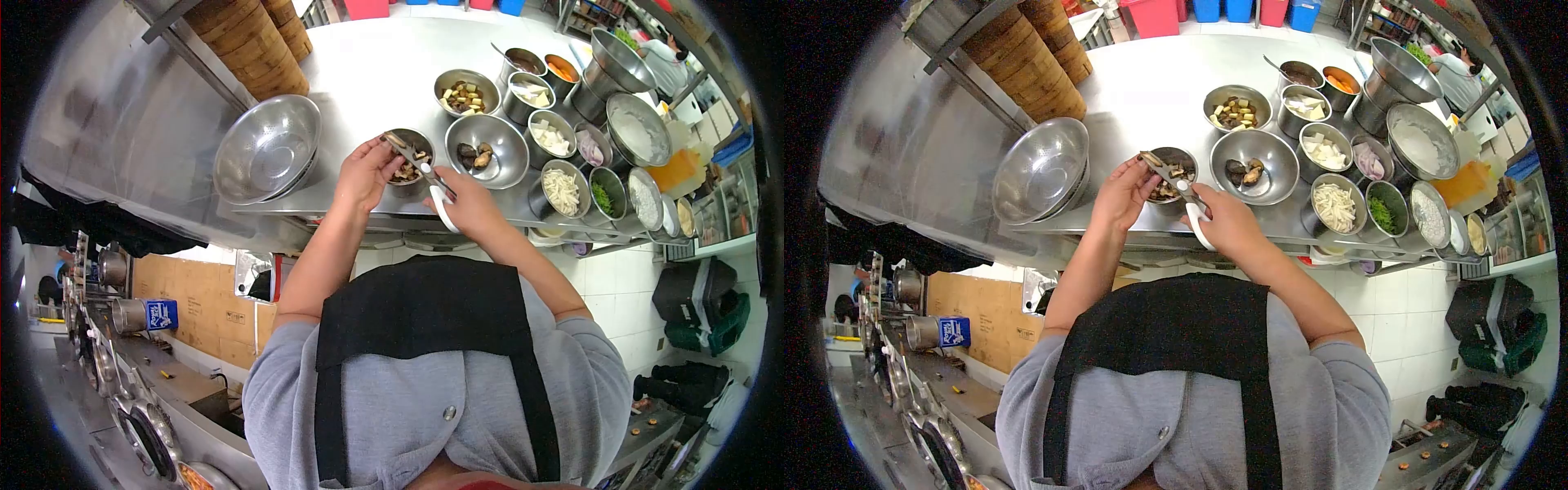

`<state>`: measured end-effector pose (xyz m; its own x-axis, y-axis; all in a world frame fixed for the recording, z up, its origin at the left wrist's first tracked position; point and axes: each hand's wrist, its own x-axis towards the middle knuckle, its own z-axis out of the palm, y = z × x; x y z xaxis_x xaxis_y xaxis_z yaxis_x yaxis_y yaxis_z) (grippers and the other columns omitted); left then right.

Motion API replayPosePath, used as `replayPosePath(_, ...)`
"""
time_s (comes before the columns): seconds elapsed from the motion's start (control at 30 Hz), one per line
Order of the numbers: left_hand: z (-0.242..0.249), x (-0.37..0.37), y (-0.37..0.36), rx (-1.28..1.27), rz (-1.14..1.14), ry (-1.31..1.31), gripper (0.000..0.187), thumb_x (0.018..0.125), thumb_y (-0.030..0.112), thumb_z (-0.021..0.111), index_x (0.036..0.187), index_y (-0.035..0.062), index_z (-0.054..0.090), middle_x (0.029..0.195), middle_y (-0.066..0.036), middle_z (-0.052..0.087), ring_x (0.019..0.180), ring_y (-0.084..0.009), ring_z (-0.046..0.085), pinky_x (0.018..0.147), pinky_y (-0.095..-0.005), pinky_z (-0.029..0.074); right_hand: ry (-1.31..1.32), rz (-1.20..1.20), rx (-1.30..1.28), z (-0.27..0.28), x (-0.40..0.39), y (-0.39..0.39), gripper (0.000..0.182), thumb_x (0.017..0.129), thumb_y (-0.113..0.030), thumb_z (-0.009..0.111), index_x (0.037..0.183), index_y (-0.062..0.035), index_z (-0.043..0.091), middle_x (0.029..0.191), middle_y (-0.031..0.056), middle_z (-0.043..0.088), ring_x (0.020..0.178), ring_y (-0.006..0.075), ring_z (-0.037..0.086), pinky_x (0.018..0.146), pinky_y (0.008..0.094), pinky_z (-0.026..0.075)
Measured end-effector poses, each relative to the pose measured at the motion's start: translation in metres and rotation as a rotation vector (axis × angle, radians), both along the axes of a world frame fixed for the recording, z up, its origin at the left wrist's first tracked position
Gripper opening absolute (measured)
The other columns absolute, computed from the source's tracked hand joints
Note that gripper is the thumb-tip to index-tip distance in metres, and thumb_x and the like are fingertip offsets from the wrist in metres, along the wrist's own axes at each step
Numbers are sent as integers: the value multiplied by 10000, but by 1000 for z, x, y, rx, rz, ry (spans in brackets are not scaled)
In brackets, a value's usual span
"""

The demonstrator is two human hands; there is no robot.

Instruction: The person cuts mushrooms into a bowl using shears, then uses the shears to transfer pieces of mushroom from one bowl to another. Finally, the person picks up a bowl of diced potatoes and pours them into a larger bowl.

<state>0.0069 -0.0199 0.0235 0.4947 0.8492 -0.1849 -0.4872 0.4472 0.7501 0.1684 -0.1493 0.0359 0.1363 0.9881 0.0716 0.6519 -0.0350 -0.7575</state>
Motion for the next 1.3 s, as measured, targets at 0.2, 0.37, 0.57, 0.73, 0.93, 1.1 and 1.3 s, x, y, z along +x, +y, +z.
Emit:
replayPosePath(0.2,1,-3,2,-33,-6,-9,158,893,39,536,1030,-39,549,961,-100,611,864,-186,615,785,-296,542,-23,20,5,3,2,0,570,732,-272,730,1204,-34,514,910,176,622,794,295,610,714,361,473)
replayPosePath(0.37,5,-3,-3,-38,-65,59,163,891,36,537,1033,-42,556,959,-104,616,846,-191,624,767,-298,557,41,20,-79,13,-2,-1,549,731,-272,735,1179,-27,535,958,186,622,808,288,620,726,356,479)
replayPosePath(0.57,1,-4,-3,-64,-68,66,160,889,32,542,1031,-38,569,970,-117,622,839,-196,629,747,-299,564,30,15,-13,-15,9,5,571,712,-271,753,1189,-41,540,958,182,624,821,249,622,736,342,478)
replayPosePath(0.73,-5,-7,6,-51,6,17,165,887,39,554,1033,-35,569,976,-115,622,859,-194,624,762,-296,552,122,42,-118,1,2,-2,661,696,-267,764,1239,-6,491,1008,183,608,867,233,610,750,331,478)
replayPosePath(0.93,-5,-5,5,-47,46,25,155,884,23,544,1030,-24,569,955,-100,617,872,-186,615,793,-287,527,70,69,-96,-4,2,-4,758,668,-341,761,1285,-31,448,984,199,585,886,317,594,774,385,476)
replayPosePath(1.1,-5,-4,1,-33,8,16,158,881,19,538,1031,-17,569,965,-94,613,879,-180,612,803,-286,521,-18,46,-79,0,0,-6,712,686,-334,752,1269,-44,466,955,191,579,880,313,590,763,392,468)
replayPosePath(1.3,-1,-8,-2,-23,-9,26,155,911,57,510,1025,-33,564,989,-94,617,894,-155,602,807,-256,526,19,-2,-35,-2,-2,-7,584,719,-269,736,1206,-26,524,972,170,615,771,271,601,722,365,468)
